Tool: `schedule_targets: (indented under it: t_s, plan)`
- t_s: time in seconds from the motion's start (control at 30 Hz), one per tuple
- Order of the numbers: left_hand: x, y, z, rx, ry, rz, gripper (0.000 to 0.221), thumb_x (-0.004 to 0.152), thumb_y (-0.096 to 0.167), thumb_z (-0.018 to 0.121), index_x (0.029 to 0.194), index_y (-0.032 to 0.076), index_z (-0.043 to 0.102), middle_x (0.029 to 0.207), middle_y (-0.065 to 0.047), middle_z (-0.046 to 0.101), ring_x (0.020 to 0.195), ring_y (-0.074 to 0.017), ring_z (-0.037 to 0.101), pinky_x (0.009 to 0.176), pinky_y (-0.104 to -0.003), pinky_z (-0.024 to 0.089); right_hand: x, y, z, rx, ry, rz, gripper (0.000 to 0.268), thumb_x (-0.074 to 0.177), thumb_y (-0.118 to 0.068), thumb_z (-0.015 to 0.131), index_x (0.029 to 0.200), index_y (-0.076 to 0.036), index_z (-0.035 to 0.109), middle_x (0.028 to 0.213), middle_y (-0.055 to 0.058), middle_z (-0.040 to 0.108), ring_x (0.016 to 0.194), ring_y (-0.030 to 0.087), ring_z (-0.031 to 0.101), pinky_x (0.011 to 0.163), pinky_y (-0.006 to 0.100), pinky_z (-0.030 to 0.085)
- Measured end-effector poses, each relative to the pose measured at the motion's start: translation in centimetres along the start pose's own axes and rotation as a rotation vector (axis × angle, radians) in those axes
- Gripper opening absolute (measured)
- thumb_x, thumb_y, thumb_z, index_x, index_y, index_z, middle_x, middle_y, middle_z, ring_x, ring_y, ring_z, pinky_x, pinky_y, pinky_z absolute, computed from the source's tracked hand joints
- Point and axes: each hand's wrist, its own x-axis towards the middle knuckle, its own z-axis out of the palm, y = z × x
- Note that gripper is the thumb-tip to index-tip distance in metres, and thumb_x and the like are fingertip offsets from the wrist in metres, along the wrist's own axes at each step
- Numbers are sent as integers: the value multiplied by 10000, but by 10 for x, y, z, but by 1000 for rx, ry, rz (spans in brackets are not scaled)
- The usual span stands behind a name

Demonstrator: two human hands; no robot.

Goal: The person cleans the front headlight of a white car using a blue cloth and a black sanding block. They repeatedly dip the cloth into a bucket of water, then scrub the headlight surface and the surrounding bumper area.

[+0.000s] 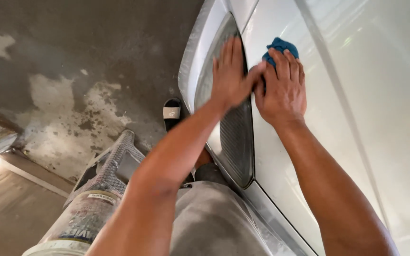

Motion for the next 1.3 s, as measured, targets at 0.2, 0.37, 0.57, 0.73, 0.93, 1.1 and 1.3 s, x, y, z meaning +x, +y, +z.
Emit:
schedule_targets:
  t_s: [0.2, 0.37, 0.57, 0.73, 0.93, 1.1, 1.3]
  plan:
    - [-16, 6, 0, -56, 8, -27, 984, 1005, 709, 389, 1644, -6, 172, 1736, -213, 155, 1622, -368, 105, 1258, -602, 104, -1, -3, -2, -9, 25, 2, 353, 982, -171, 644, 1312, -48, 625, 1569, 144, 472, 1473, 409, 377, 1232, 567, 274]
    - [-37, 16, -13, -2, -50, 20, 999, 981, 710, 425, 1634, 0, 167, 1729, -204, 152, 1609, -366, 100, 1232, -619, 91, 2, -2, -5, 2, 37, 8, 335, 990, -170, 656, 1313, -81, 635, 1565, 137, 474, 1478, 409, 381, 1235, 568, 284]
    - [38, -1, -6, -89, -32, -137, 974, 980, 724, 418, 1640, 44, 193, 1725, -169, 183, 1615, -337, 135, 1262, -599, 116, -2, -4, -2, 10, 27, -7, 322, 1019, -186, 655, 1319, -72, 626, 1571, 148, 467, 1477, 416, 374, 1231, 575, 275]
    - [-97, -3, -18, -27, -18, 50, 965, 1000, 695, 403, 1665, 46, 145, 1749, -173, 130, 1623, -366, 112, 1276, -603, 105, 0, -3, -2, 34, 25, 12, 294, 1014, -192, 637, 1289, -89, 633, 1560, 137, 472, 1472, 410, 375, 1237, 568, 273]
    - [-162, -31, 4, 24, -128, 105, 979, 1037, 686, 316, 1661, -18, 50, 1743, -246, 24, 1618, -420, 15, 1262, -628, 29, 0, -3, -1, 5, 12, 13, 279, 1059, -207, 612, 1310, -86, 627, 1567, 139, 464, 1477, 408, 370, 1239, 566, 270]
    - [9, -63, 7, -198, -63, -133, 856, 1050, 623, 374, 1646, 49, 156, 1731, -156, 177, 1616, -330, 140, 1277, -560, 102, 0, -4, -4, -16, 21, -13, 297, 1065, -195, 611, 1334, -71, 624, 1582, 145, 454, 1490, 416, 364, 1248, 563, 263]
    - [-74, -78, 15, -87, 7, 97, 975, 1001, 692, 384, 1675, 51, 91, 1757, -166, 83, 1624, -347, 102, 1287, -554, 99, 0, -3, -4, 3, 30, -20, 279, 1066, -190, 622, 1319, -70, 625, 1582, 145, 460, 1493, 422, 363, 1245, 565, 272]
